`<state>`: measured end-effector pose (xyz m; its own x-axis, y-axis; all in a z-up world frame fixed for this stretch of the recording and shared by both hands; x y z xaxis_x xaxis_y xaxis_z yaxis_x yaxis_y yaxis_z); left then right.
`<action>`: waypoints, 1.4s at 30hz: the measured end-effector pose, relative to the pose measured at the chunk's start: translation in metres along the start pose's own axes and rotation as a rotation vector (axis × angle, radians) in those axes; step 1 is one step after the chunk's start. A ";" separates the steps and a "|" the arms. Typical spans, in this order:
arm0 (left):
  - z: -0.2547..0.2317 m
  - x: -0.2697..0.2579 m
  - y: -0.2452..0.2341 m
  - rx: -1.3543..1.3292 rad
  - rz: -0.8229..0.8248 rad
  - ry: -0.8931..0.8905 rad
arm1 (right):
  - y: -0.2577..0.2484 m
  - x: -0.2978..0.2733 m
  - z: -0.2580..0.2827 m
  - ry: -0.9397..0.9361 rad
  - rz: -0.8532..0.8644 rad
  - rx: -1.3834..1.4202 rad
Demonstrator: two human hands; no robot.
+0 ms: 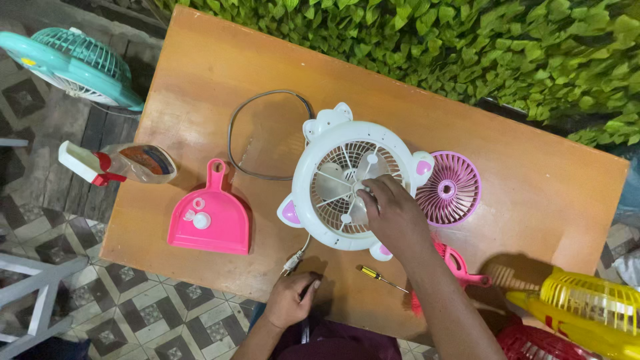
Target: The person disassembles a small white bear-shaped electric fan, cleans the pink front grille with a brush, and reassembles the fan by securing the grille and center cap. The person then places the fan on a wooden stool.
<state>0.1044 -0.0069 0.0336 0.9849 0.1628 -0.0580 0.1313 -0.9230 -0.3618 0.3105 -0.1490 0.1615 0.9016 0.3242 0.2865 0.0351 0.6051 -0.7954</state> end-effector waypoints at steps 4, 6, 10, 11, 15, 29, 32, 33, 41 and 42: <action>-0.006 0.003 -0.003 0.008 -0.027 0.027 | 0.001 0.003 0.006 -0.073 0.003 -0.011; -0.008 0.003 -0.004 0.025 -0.049 0.050 | -0.001 0.005 0.009 -0.093 -0.007 -0.029; -0.004 0.001 -0.002 0.025 -0.061 0.061 | 0.003 0.006 0.011 -0.077 0.050 -0.052; -0.002 0.001 -0.002 0.034 -0.060 0.053 | 0.003 0.006 0.011 -0.060 0.062 -0.058; -0.003 0.000 -0.002 0.055 -0.084 0.072 | -0.001 0.006 0.012 -0.066 0.069 -0.077; -0.006 0.001 -0.001 0.092 -0.096 0.105 | 0.007 0.003 0.007 -0.110 0.131 -0.085; -0.006 0.001 -0.002 0.092 -0.108 0.112 | 0.009 0.002 0.007 -0.120 0.133 -0.088; -0.006 0.000 -0.002 0.091 -0.114 0.111 | 0.009 0.001 0.007 -0.123 0.132 -0.090; -0.005 -0.001 -0.001 0.110 -0.115 0.103 | 0.012 -0.006 0.011 -0.315 0.116 -0.148; -0.006 -0.001 -0.002 0.116 -0.122 0.112 | 0.012 -0.007 0.012 -0.332 0.105 -0.152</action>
<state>0.1040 -0.0075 0.0396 0.9698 0.2247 0.0945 0.2426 -0.8514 -0.4651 0.2991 -0.1353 0.1568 0.7157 0.6117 0.3372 0.0365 0.4494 -0.8926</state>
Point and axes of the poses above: each hand's wrist, its own x-axis towards the middle knuckle, its own y-axis out of the palm, z = x × y, the point moved 8 cm from there along x, towards the middle knuckle, and after that the axes turned 12 degrees about -z, right-handed, at the moved point
